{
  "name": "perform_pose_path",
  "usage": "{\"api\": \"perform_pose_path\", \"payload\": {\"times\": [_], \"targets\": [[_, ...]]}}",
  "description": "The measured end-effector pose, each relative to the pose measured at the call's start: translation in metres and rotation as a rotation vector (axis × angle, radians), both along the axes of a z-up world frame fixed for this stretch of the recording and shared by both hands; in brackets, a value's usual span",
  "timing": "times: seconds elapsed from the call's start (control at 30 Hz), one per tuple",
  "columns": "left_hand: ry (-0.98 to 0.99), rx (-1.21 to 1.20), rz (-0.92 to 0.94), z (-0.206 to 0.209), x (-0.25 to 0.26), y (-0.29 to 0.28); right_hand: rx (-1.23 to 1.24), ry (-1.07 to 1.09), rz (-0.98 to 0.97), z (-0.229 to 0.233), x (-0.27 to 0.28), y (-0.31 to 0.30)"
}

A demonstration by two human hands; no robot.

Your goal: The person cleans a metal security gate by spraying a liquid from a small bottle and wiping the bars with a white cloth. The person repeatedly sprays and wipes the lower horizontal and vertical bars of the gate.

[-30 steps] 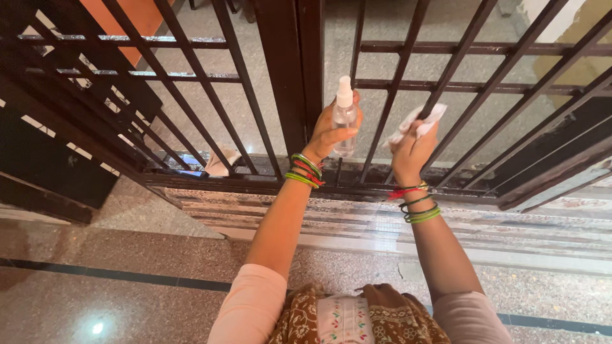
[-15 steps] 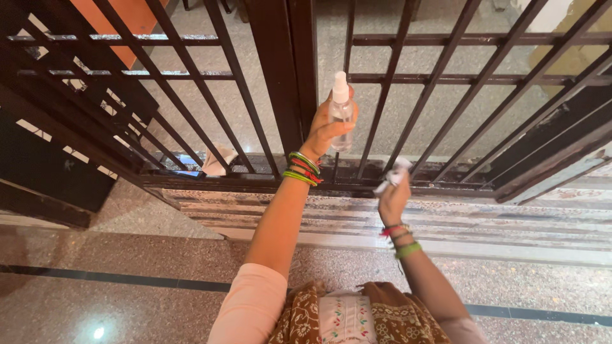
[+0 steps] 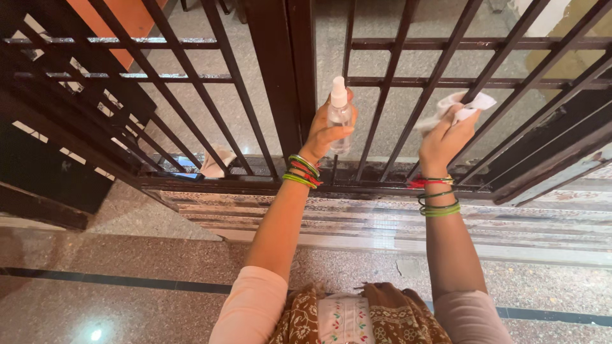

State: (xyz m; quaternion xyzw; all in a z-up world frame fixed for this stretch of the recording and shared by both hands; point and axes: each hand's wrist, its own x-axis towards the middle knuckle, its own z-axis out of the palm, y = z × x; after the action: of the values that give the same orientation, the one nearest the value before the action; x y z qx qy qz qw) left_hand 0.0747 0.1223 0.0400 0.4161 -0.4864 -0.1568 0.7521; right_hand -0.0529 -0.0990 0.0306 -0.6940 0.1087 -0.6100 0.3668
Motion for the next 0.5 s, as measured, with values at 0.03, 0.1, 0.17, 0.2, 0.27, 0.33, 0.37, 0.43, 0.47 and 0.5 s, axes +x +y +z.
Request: {"api": "perform_pose_path", "payload": {"times": [0.03, 0.1, 0.17, 0.2, 0.27, 0.33, 0.37, 0.43, 0.47, 0.5], "targets": [[0.004, -0.008, -0.003, 0.000, 0.000, -0.001, 0.017, 0.010, 0.021, -0.002, -0.002, 0.000], [0.004, -0.012, 0.005, 0.001, -0.001, -0.001, 0.051, 0.020, 0.072, -0.011, -0.005, -0.002], [0.015, -0.014, 0.000, 0.002, -0.002, 0.000, 0.086, 0.022, 0.129, -0.034, -0.005, -0.004], [0.025, -0.015, -0.008, 0.002, -0.002, 0.000, 0.081, 0.048, 0.098, -0.051, -0.004, -0.005], [0.032, -0.024, -0.014, 0.002, -0.004, -0.001, 0.068, 0.097, 0.034, -0.088, -0.002, -0.007], [0.024, -0.038, -0.002, 0.002, -0.005, -0.003, 0.076, 0.153, 0.017, -0.130, -0.004, -0.007], [0.027, -0.039, 0.003, 0.002, -0.005, -0.003, 0.115, 0.210, 0.022, -0.150, -0.005, -0.008], [0.033, -0.040, 0.012, 0.000, -0.005, -0.005, 0.191, 0.323, 0.031, -0.185, -0.009, -0.009], [0.042, -0.049, 0.007, -0.001, -0.005, -0.005, 0.089, 0.337, 0.015, -0.199, -0.012, -0.009], [0.050, -0.057, 0.000, -0.002, -0.005, -0.005, -0.012, 0.351, -0.003, -0.209, -0.016, -0.009]]}}
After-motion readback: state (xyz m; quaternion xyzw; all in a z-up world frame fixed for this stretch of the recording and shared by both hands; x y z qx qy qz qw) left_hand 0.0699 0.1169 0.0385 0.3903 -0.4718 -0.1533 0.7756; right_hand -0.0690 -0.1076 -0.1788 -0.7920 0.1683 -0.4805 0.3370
